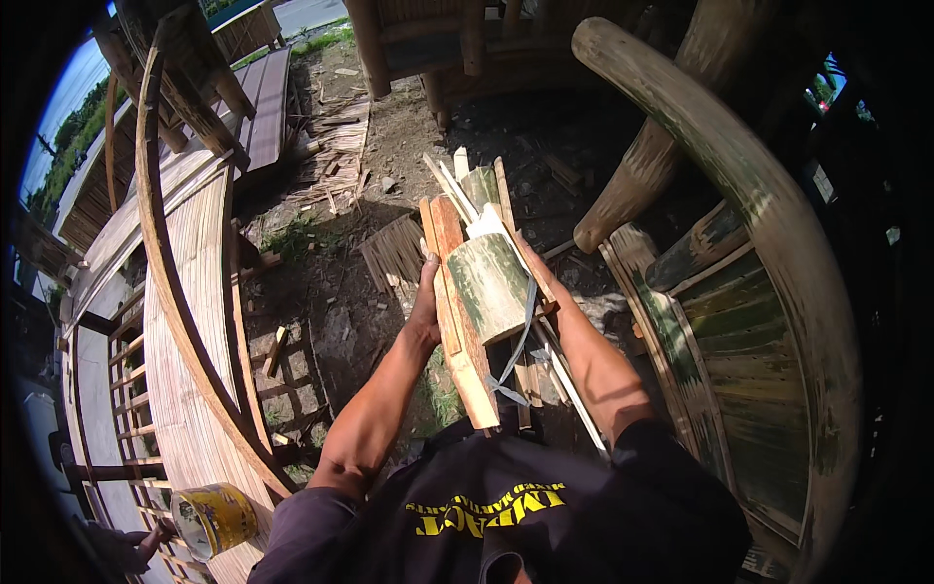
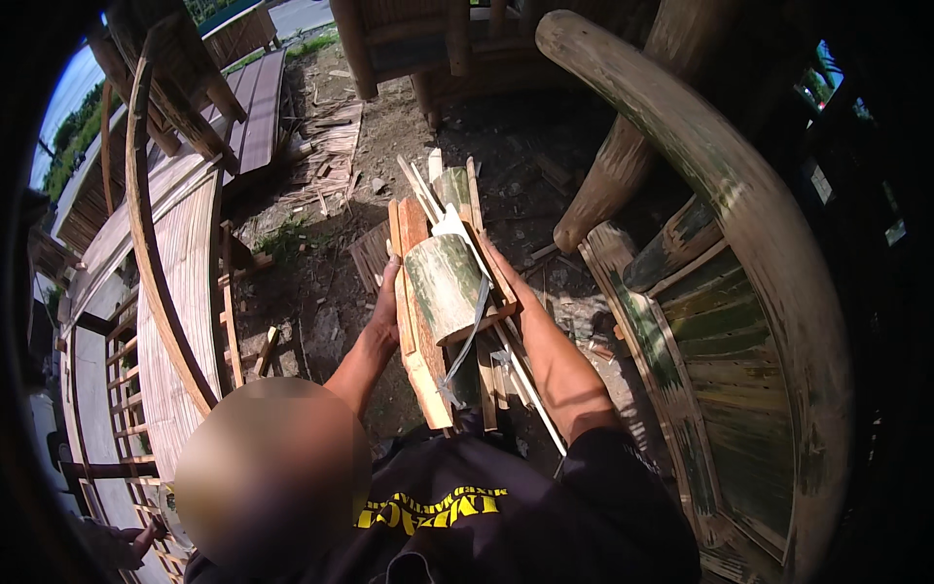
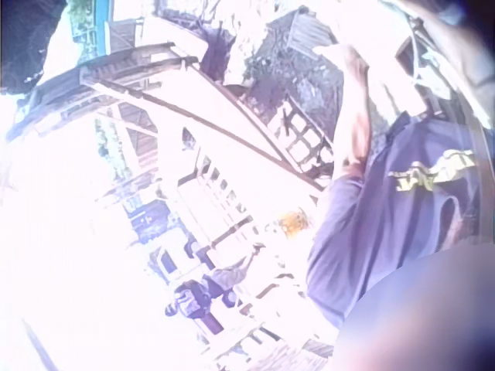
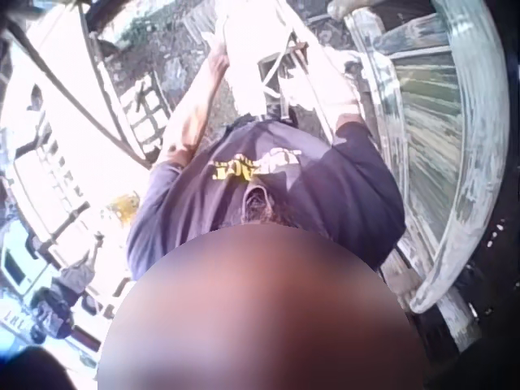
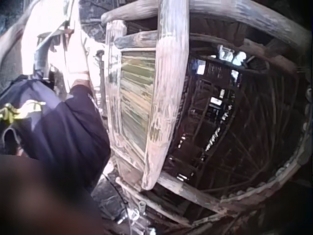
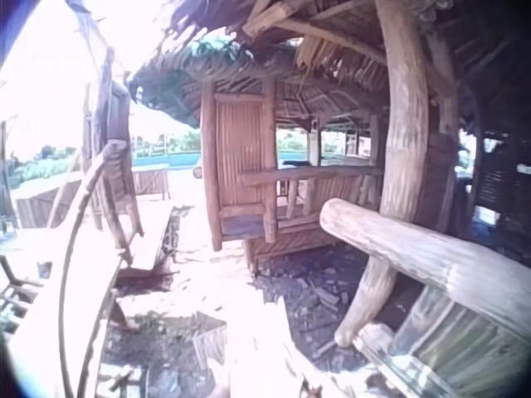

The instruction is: The person repeatedly picks up bundles of bamboo pieces from a cluttered workshop floor and carries them outside to a pile. The task involves walking back and forth between the interior and exterior areas multiple times.

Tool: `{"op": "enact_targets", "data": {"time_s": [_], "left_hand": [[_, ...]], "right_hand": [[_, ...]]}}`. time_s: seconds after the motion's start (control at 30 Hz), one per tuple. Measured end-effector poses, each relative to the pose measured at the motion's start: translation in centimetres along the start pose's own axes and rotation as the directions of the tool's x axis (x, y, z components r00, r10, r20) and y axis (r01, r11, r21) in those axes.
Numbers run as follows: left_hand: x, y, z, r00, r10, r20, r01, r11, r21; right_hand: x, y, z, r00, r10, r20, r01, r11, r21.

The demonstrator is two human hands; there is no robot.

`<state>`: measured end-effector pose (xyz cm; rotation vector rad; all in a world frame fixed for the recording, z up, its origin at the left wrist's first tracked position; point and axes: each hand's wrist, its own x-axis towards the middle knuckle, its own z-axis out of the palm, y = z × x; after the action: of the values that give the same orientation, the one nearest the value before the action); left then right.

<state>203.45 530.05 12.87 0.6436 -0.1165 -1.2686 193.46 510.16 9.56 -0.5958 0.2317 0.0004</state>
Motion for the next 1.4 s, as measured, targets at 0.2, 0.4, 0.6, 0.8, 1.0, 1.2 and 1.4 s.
{"op": "enact_targets", "data": {"time_s": [0.2, 0.4, 0.6, 0.8, 1.0, 1.2, 1.4], "left_hand": [[19.0, 11.4, -1.7, 0.989, -0.142, -0.025, 0.141, 0.988, -0.055], [35.4, 19.9, -0.1, 0.970, -0.240, -0.043, 0.240, 0.971, 0.005], [56.6, 26.6, -0.4, 0.902, -0.420, 0.102, 0.411, 0.906, 0.099], [75.6, 28.4, 3.5, 0.772, -0.576, 0.270, 0.513, 0.815, 0.271], [90.2, 22.4, 12.8, 0.655, -0.659, 0.369, 0.511, 0.747, 0.426], [108.1, 10.8, 21.3, 0.525, -0.799, 0.293, 0.674, 0.601, 0.430], [120.9, 1.1, 33.7, 0.568, -0.785, 0.249, 0.615, 0.605, 0.506]], "right_hand": [[14.7, -11.5, -5.7, 0.917, -0.390, -0.087, 0.359, 0.899, -0.251], [22.1, -23.9, -5.8, 0.939, -0.343, -0.018, 0.342, 0.938, -0.053], [32.8, -35.0, -15.4, 0.880, -0.429, -0.204, 0.434, 0.901, -0.026], [37.9, -45.4, -23.8, 0.732, -0.577, -0.363, 0.613, 0.790, -0.018], [34.1, -55.6, -30.8, 0.597, -0.635, -0.490, 0.719, 0.694, -0.024], [28.3, -70.1, -46.0, 0.548, -0.638, -0.541, 0.753, 0.658, -0.013], [18.9, -85.1, -57.7, 0.511, -0.623, -0.592, 0.773, 0.634, -0.001]]}}
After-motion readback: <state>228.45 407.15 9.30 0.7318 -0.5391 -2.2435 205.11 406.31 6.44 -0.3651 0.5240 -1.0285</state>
